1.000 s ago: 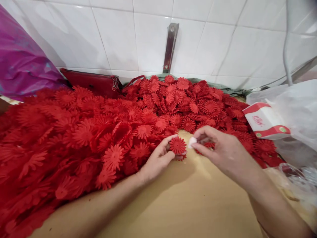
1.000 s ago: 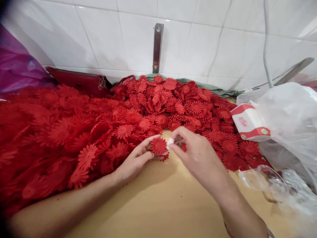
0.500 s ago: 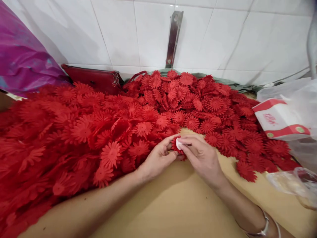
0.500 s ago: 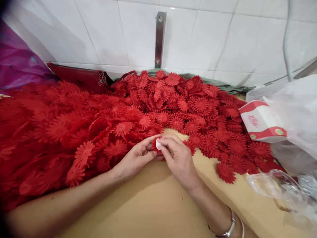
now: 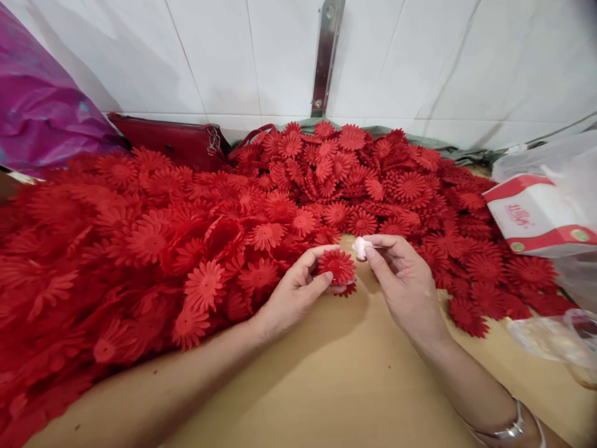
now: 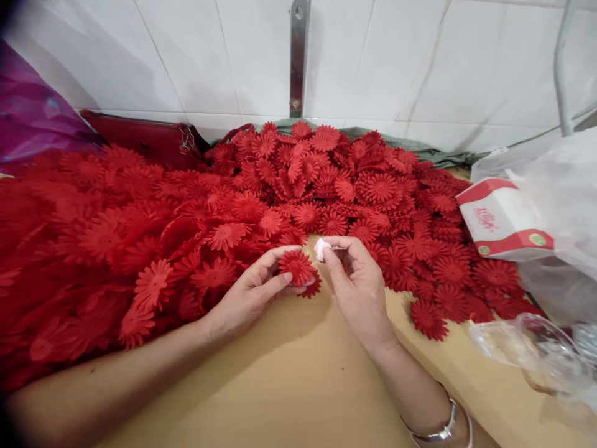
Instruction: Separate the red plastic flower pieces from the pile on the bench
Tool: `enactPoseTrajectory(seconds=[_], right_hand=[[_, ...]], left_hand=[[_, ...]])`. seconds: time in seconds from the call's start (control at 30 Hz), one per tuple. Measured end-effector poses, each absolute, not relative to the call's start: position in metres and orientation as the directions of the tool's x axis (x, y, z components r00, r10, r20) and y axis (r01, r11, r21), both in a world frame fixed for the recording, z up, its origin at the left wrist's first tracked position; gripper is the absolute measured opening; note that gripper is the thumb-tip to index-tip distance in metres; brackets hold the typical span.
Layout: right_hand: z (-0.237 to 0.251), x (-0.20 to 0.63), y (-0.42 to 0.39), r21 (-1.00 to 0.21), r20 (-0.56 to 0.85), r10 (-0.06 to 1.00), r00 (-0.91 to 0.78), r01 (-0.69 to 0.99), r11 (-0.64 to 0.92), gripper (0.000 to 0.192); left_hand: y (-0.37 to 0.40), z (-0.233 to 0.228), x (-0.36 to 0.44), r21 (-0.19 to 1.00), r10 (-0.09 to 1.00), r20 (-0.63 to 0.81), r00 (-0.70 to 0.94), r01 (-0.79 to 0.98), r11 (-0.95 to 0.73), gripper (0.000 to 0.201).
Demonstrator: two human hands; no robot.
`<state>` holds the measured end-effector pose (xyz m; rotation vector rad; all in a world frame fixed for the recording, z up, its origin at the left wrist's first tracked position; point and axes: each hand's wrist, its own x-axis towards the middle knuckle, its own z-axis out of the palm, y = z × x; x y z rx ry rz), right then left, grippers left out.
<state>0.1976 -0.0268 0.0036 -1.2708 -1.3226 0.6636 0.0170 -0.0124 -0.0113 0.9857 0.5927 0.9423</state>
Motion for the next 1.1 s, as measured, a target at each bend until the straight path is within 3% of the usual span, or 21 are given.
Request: enactPoseTrajectory(seconds=[0.17, 0.27, 0.4, 0.5, 0.6, 0.7, 0.87, 1.03, 1.1], right_hand=[[0.001, 0.196, -0.027, -0.944, 0.284, 0.952, 0.114, 0.207, 0.257, 0.017], [0.004, 0.194, -0.03, -0.935, 0.291, 0.956, 0.047, 0.224, 0.274, 0.014], [0.01, 0.193, -0.034, -0.905, 0.346, 0.936, 0.071, 0.287, 0.313, 0.013], [0.012, 0.193, -0.036, -0.84, 0.468, 0.877, 0.111, 0.365, 0.402, 0.016], [0.012, 0.192, -0.037, -0.708, 0.583, 0.812, 0.005, 0.494, 0.505, 0.019], [0.012, 0.191, -0.036, -0.601, 0.598, 0.791, -0.128, 0.582, 0.548, 0.021], [0.015, 0.191, -0.038, -0.562, 0.7, 0.714, 0.016, 0.629, 0.538, 0.025], [0.012, 0.189, -0.038, -0.462, 0.632, 0.743, -0.219, 0.663, 0.589, 0.028], [0.013, 0.189, -0.039, -0.447, 0.647, 0.732, -0.212, 0.673, 0.59, 0.03]], left_hand=[[-0.013, -0.008, 0.016, 0.953, 0.929, 0.125, 0.347, -0.304, -0.014, 0.004], [-0.012, -0.005, 0.015, 0.956, 0.938, 0.205, 0.281, -0.261, -0.13, 0.007], [-0.013, -0.002, 0.014, 0.951, 0.93, 0.091, 0.357, -0.307, 0.025, 0.01], [-0.014, -0.003, 0.015, 0.909, 0.912, 0.008, 0.409, -0.383, 0.163, 0.017], [-0.013, -0.006, 0.016, 0.896, 0.909, 0.034, 0.416, -0.416, 0.157, 0.017], [-0.011, -0.009, 0.018, 0.886, 0.919, 0.065, 0.389, -0.445, 0.126, 0.027], [-0.011, -0.012, 0.022, 0.877, 0.918, 0.025, 0.396, -0.449, 0.17, 0.035], [-0.011, -0.012, 0.021, 0.864, 0.909, 0.023, 0.415, -0.466, 0.191, 0.039], [-0.011, -0.011, 0.02, 0.862, 0.912, 0.015, 0.41, -0.467, 0.196, 0.04]])
